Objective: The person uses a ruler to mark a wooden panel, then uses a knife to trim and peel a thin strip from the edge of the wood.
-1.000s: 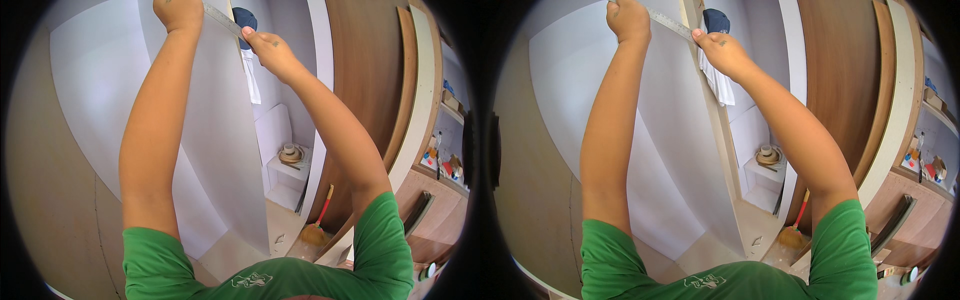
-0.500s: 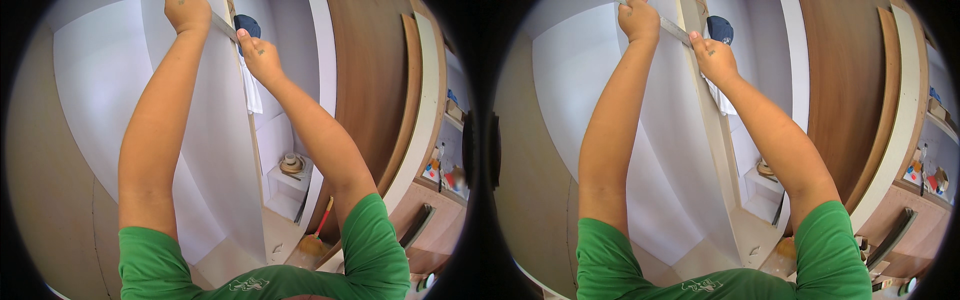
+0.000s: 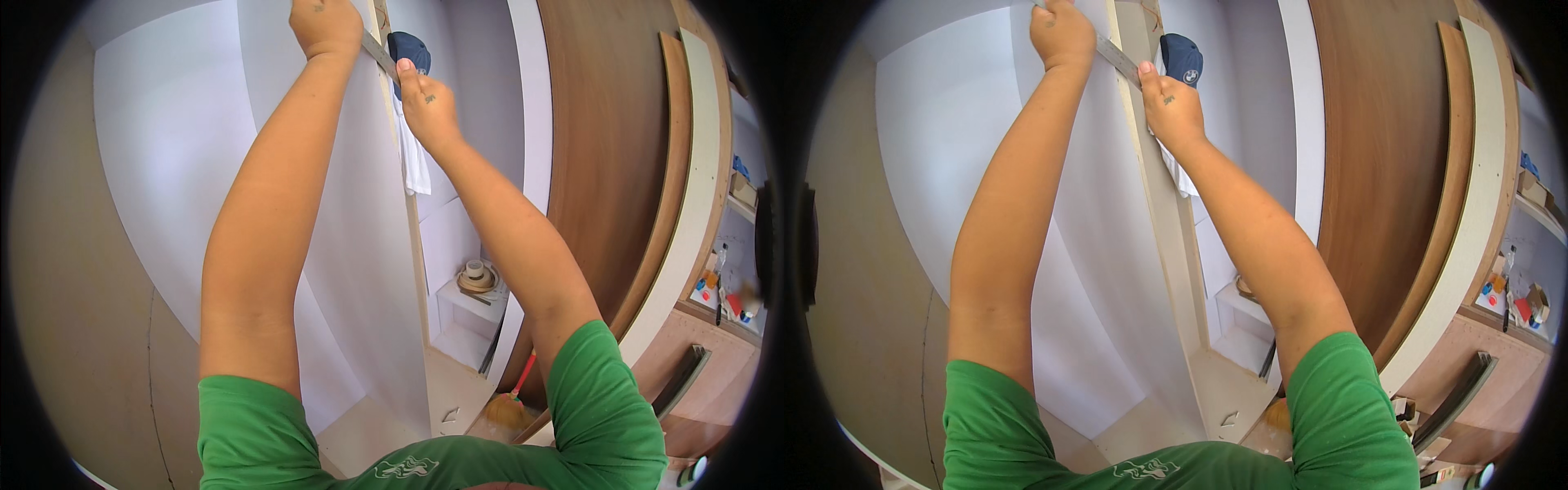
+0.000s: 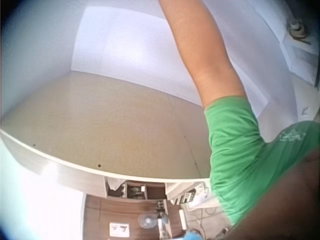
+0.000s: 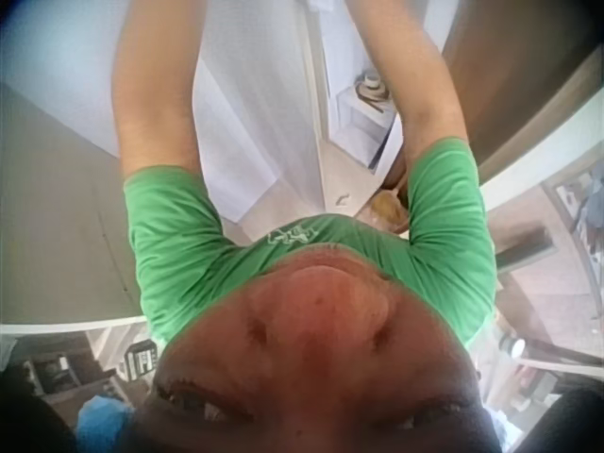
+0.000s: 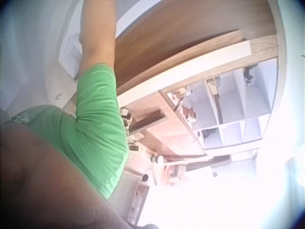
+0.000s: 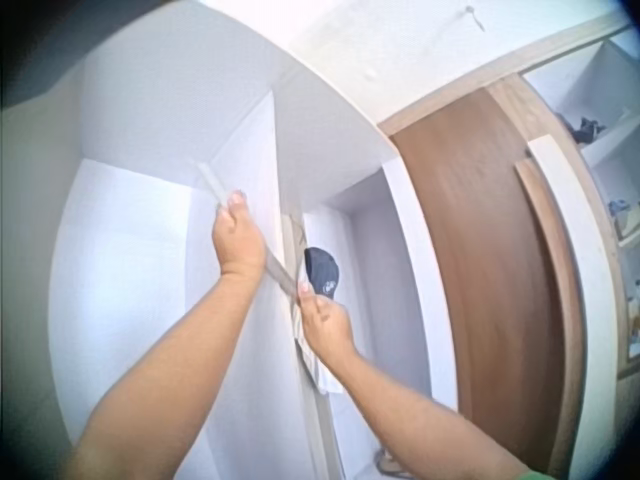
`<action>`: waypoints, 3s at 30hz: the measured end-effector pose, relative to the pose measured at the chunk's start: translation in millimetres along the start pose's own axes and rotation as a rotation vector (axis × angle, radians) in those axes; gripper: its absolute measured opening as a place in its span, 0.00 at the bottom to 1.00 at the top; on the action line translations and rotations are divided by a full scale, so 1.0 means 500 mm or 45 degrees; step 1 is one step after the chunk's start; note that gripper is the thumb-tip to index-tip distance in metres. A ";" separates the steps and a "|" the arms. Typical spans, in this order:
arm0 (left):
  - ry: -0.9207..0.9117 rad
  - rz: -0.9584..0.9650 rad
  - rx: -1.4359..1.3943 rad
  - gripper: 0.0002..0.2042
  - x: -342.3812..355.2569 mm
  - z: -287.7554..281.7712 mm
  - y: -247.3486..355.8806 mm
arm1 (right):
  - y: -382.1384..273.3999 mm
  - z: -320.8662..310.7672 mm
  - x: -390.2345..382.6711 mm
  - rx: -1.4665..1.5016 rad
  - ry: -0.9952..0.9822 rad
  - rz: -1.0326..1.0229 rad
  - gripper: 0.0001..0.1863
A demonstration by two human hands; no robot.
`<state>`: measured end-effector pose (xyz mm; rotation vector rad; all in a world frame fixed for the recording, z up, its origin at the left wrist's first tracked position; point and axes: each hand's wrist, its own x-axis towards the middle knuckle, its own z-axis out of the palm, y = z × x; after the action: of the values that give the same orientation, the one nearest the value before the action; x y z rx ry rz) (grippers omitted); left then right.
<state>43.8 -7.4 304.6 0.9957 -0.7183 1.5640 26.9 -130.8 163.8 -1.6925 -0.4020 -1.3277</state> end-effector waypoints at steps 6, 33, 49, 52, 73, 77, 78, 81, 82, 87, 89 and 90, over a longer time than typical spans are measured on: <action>-0.047 0.007 -0.058 0.27 -0.009 0.017 0.002 | 0.012 0.010 -0.001 0.037 0.057 0.046 0.41; -0.214 -0.240 -0.096 0.27 -0.025 -0.013 0.060 | 0.019 0.010 -0.002 0.028 0.052 0.087 0.43; -0.542 -0.106 0.227 0.29 -0.034 0.014 0.036 | 0.097 0.025 0.014 0.086 0.094 0.207 0.43; -0.555 -0.121 0.208 0.29 -0.016 -0.003 0.027 | 0.063 0.010 -0.005 0.222 0.049 0.229 0.42; -0.268 -0.147 -0.065 0.29 0.010 -0.084 0.096 | -0.008 0.001 0.026 0.059 -0.080 -0.017 0.42; -0.243 -0.084 -0.077 0.29 0.023 -0.077 0.086 | -0.012 0.006 0.034 0.118 -0.100 -0.001 0.42; -0.238 -0.069 -0.085 0.29 0.022 -0.073 0.081 | -0.006 0.010 0.037 0.127 -0.091 0.019 0.42; -0.222 -0.120 -0.044 0.29 0.014 -0.059 0.070 | 0.017 0.019 0.038 0.182 -0.017 0.028 0.42; -0.256 -0.130 0.001 0.29 0.010 -0.053 0.068 | 0.024 0.021 0.037 0.205 0.016 0.022 0.41; -0.427 -0.175 0.279 0.29 -0.018 0.004 0.036 | 0.081 -0.020 0.036 0.069 -0.016 0.139 0.40; -0.360 -0.040 0.231 0.29 -0.024 0.003 0.024 | 0.079 -0.024 0.027 0.095 -0.034 0.142 0.40; -0.324 0.029 0.209 0.29 -0.021 0.001 0.023 | 0.068 -0.021 0.016 0.119 -0.040 0.123 0.40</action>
<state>33.4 -15.4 296.1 1.3293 -0.7862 1.5504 48.1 -159.2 155.7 -1.6366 -0.3899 -1.1958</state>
